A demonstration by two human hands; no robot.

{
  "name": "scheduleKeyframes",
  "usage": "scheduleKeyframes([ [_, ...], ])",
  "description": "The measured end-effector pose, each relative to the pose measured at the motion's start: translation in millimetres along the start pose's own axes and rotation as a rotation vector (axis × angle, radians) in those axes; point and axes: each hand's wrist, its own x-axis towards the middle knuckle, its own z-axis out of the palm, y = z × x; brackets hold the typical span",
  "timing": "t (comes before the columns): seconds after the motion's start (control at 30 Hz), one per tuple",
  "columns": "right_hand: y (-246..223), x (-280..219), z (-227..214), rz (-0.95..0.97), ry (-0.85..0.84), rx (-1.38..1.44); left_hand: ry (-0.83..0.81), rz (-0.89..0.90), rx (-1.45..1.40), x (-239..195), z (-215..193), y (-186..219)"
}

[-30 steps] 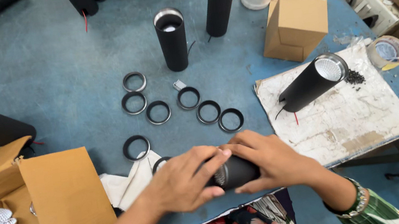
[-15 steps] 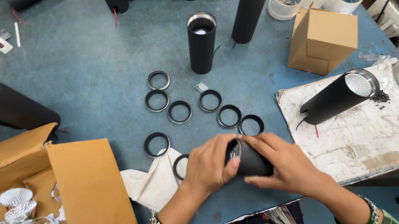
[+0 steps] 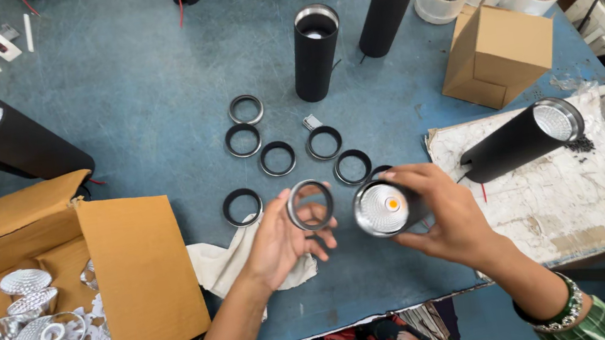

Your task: The person assembles LED light fixtures by inserting a reflector into a cylindrical black housing, wiping the component with a cloth, and then securing a screw-on bezel over the front.

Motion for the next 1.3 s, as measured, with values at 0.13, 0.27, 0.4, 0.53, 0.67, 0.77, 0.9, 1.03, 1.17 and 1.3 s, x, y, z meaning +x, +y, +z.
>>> scheduleKeyframes([
  [0.13,11,-9,-1,-0.125,0.115,0.179,0.154,0.167,0.400,-11,2,6],
  [0.27,11,-9,3,-0.189,0.195,0.244,0.476,0.382,1.613,-17,17,2],
  [0.4,8,-12,11,-0.179,0.207,0.368,0.433,0.458,1.766,-12,21,-1],
  [0.53,5,-21,20,-0.132,0.213,0.505,0.422,0.528,1.745,-15,24,6],
  [0.67,6,-38,33,-0.041,0.196,0.694,0.303,0.428,1.669,-18,22,10],
  [0.77,9,-44,46,0.065,0.094,0.650,0.262,0.368,1.696,-16,25,1],
  [0.9,10,-47,47,0.192,0.045,0.642,0.258,0.491,1.647,-21,33,-3],
  [1.03,3,-40,36,-0.008,0.143,0.371,0.250,0.465,1.291,-27,57,14],
  [1.17,-9,-46,26,-0.219,0.376,0.037,0.151,0.446,1.029,-24,85,37],
  [1.3,-9,-47,25,-0.269,0.367,-0.173,0.081,0.364,1.224,1,106,47],
])
